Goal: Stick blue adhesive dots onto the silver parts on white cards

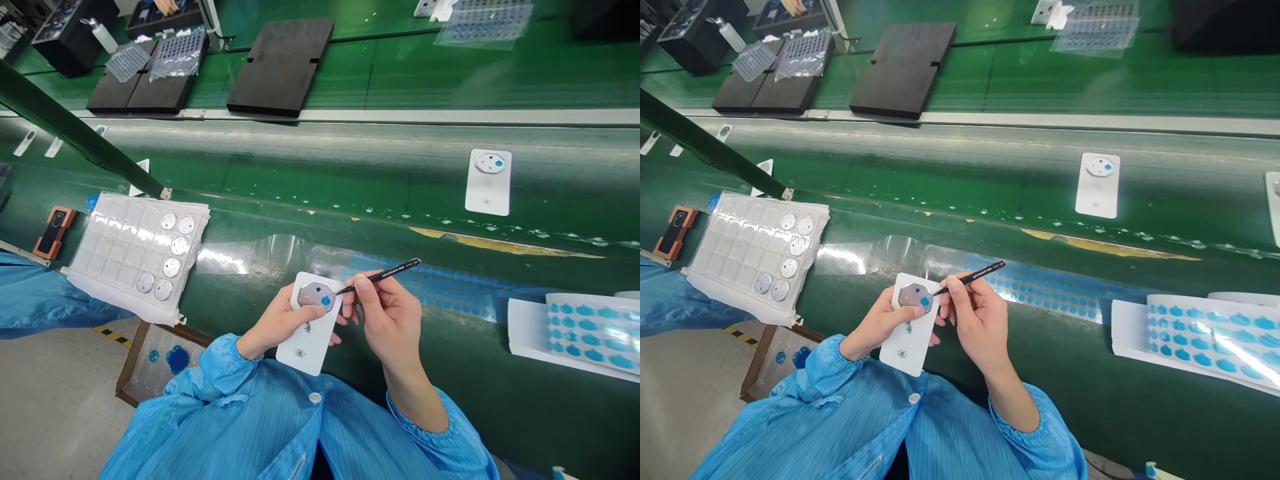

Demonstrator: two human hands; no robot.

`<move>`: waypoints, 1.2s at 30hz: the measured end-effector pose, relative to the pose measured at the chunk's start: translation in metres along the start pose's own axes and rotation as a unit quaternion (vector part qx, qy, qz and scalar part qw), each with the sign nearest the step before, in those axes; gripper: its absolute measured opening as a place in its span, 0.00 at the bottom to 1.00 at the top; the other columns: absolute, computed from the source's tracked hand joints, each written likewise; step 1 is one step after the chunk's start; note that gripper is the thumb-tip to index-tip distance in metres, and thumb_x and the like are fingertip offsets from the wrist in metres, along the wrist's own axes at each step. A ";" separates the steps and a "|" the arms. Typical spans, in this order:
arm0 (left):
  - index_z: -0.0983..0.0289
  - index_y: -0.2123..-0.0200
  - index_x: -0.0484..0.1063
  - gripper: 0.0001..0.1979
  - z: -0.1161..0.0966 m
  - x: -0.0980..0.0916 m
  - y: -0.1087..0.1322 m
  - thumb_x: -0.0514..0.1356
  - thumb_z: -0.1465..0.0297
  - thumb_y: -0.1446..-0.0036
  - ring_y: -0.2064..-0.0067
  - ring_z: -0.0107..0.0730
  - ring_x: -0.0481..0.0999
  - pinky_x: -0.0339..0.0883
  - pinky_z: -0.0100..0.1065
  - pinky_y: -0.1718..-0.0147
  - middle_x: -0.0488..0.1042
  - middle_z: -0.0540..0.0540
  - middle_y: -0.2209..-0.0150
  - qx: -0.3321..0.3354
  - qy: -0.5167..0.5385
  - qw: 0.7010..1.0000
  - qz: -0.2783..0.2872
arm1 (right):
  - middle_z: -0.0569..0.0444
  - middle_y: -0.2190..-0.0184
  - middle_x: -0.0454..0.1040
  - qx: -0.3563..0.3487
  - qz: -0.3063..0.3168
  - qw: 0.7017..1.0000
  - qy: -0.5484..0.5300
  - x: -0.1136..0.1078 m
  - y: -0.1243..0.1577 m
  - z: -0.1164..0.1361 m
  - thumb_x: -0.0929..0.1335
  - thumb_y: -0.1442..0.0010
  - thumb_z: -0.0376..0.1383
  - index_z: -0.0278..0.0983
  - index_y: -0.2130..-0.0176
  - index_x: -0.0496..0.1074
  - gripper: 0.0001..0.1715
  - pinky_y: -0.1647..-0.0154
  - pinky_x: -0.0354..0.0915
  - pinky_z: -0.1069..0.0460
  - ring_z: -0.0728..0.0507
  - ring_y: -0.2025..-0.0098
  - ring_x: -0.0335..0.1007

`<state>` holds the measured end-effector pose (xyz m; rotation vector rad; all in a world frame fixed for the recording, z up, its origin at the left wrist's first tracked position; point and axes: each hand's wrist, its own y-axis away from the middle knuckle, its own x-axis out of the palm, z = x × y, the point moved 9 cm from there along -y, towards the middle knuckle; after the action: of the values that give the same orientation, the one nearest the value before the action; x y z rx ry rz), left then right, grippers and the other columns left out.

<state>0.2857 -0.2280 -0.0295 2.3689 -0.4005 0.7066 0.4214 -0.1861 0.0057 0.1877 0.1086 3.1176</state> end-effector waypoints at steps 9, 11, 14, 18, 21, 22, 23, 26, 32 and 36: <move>0.69 0.46 0.75 0.27 0.000 -0.001 0.002 0.73 0.60 0.43 0.67 0.47 0.86 0.82 0.38 0.70 0.84 0.64 0.60 -0.003 -0.003 1.000 -0.008 | 0.58 0.79 0.73 -0.016 0.004 1.000 0.007 -0.001 0.004 0.003 0.71 0.28 0.46 0.37 0.62 0.76 0.16 0.82 0.67 0.57 0.50 0.81 0.70; 0.69 0.46 0.74 0.28 -0.001 0.000 0.003 0.74 0.59 0.43 0.68 0.47 0.86 0.82 0.39 0.69 0.84 0.64 0.60 -0.005 -0.002 1.000 -0.011 | 0.58 0.79 0.73 -0.021 0.004 1.000 0.007 -0.002 0.004 0.003 0.71 0.28 0.45 0.37 0.62 0.76 0.15 0.81 0.67 0.57 0.50 0.80 0.70; 0.69 0.46 0.75 0.29 -0.002 0.002 0.003 0.74 0.57 0.43 0.68 0.47 0.86 0.82 0.38 0.70 0.84 0.64 0.60 -0.004 -0.012 1.000 -0.015 | 0.59 0.78 0.74 -0.034 0.003 0.999 0.007 -0.003 0.006 0.003 0.70 0.27 0.43 0.38 0.61 0.77 0.13 0.81 0.67 0.57 0.51 0.80 0.70; 0.69 0.47 0.76 0.29 -0.002 0.002 0.003 0.72 0.53 0.42 0.67 0.49 0.86 0.81 0.38 0.71 0.84 0.65 0.60 0.012 -0.020 0.999 -0.037 | 0.59 0.77 0.74 -0.050 0.004 0.999 0.006 -0.001 0.008 0.002 0.71 0.27 0.41 0.39 0.60 0.77 0.10 0.79 0.68 0.57 0.50 0.79 0.70; 0.69 0.47 0.75 0.30 0.001 -0.003 0.002 0.73 0.54 0.43 0.67 0.50 0.86 0.82 0.40 0.70 0.84 0.65 0.61 0.022 -0.005 0.997 -0.070 | 0.58 0.75 0.74 -0.071 -0.010 0.997 -0.020 0.000 0.008 0.003 0.70 0.26 0.41 0.39 0.60 0.77 0.10 0.78 0.67 0.55 0.49 0.77 0.71; 0.69 0.47 0.74 0.29 0.001 -0.005 0.001 0.73 0.54 0.43 0.67 0.50 0.86 0.82 0.41 0.70 0.84 0.65 0.61 0.024 -0.001 0.997 -0.078 | 0.57 0.73 0.73 -0.090 -0.029 0.995 -0.035 -0.003 0.008 0.006 0.69 0.26 0.41 0.39 0.61 0.77 0.11 0.77 0.67 0.54 0.49 0.76 0.71; 0.69 0.48 0.74 0.29 0.002 -0.007 0.001 0.73 0.55 0.42 0.67 0.49 0.86 0.82 0.41 0.70 0.84 0.65 0.61 0.026 0.003 0.996 -0.085 | 0.56 0.72 0.72 -0.116 -0.056 0.990 -0.051 -0.007 0.008 0.011 0.69 0.26 0.41 0.39 0.62 0.76 0.12 0.74 0.68 0.53 0.48 0.74 0.71; 0.68 0.50 0.73 0.25 0.000 -0.011 0.001 0.71 0.57 0.41 0.68 0.47 0.86 0.81 0.40 0.69 0.84 0.65 0.60 0.041 0.015 0.994 -0.100 | 0.54 0.65 0.72 -0.167 -0.125 0.976 -0.059 -0.018 0.011 0.018 0.69 0.27 0.42 0.39 0.64 0.74 0.13 0.60 0.72 0.48 0.45 0.63 0.73; 0.63 0.38 0.69 0.32 -0.007 -0.012 0.002 0.72 0.63 0.43 0.65 0.42 0.84 0.80 0.39 0.64 0.83 0.58 0.57 0.098 0.012 0.990 -0.100 | 0.53 0.60 0.73 0.045 0.024 0.998 -0.025 0.010 0.013 -0.024 0.71 0.30 0.48 0.42 0.49 0.74 0.16 0.72 0.66 0.53 0.46 0.66 0.69; 0.59 0.34 0.70 0.32 -0.012 -0.015 0.004 0.71 0.64 0.41 0.61 0.33 0.80 0.74 0.30 0.64 0.81 0.55 0.54 0.145 -0.057 0.981 -0.113 | 0.53 0.59 0.74 0.081 0.093 0.992 -0.020 0.030 0.018 -0.031 0.72 0.32 0.49 0.42 0.49 0.75 0.18 0.65 0.68 0.51 0.44 0.62 0.70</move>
<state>0.2672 -0.2219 -0.0286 2.6836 -0.0746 0.5561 0.3877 -0.2059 -0.0205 0.2766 0.3665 3.2876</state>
